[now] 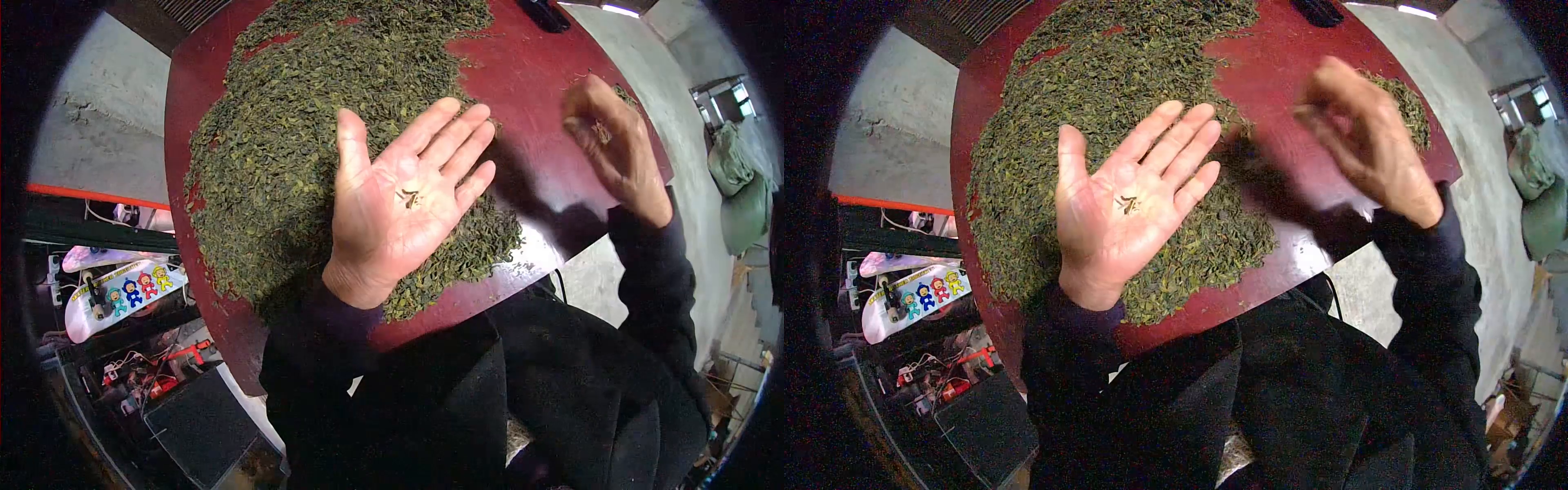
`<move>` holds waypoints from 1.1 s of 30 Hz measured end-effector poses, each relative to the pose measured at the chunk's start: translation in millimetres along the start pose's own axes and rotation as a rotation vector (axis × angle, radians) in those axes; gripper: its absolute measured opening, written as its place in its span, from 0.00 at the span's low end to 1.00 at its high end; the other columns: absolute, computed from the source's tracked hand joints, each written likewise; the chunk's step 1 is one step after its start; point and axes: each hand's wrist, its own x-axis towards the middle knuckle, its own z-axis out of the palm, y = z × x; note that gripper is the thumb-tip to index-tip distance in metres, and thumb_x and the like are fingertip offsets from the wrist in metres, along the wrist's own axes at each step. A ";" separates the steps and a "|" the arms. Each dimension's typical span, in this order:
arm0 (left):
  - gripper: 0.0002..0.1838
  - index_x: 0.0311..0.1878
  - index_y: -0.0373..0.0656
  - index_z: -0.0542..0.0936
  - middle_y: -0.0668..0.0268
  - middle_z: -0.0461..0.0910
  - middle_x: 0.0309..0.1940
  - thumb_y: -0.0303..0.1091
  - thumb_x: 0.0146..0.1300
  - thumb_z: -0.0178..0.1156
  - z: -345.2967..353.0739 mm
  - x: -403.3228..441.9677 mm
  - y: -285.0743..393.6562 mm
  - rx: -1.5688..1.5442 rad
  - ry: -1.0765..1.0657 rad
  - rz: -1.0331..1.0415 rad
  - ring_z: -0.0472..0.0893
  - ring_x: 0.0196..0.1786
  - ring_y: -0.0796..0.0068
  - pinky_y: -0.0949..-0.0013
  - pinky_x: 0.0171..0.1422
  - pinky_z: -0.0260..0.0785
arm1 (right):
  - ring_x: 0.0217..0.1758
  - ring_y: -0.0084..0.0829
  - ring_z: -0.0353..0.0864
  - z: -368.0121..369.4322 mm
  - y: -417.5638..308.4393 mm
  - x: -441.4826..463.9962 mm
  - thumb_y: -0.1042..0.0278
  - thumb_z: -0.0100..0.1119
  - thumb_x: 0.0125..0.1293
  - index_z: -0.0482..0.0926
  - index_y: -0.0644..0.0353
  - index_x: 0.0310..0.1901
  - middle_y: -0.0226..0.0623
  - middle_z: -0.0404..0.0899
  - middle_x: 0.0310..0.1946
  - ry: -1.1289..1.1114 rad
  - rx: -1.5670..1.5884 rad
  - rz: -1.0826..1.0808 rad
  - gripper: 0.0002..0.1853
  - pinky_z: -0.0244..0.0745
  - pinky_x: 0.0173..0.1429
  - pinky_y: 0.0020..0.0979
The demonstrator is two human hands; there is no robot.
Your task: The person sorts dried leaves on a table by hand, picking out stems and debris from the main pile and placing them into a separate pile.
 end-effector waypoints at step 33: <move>0.47 0.69 0.33 0.66 0.42 0.67 0.68 0.70 0.73 0.26 1.2 -1.0 -12.3 -0.006 -0.028 -0.033 0.68 0.70 0.50 0.45 0.76 0.58 | 0.39 0.37 0.68 62.6 -61.4 51.7 0.72 0.62 0.60 0.78 0.59 0.34 0.35 0.72 0.35 -0.271 0.192 -0.457 0.03 0.66 0.47 0.36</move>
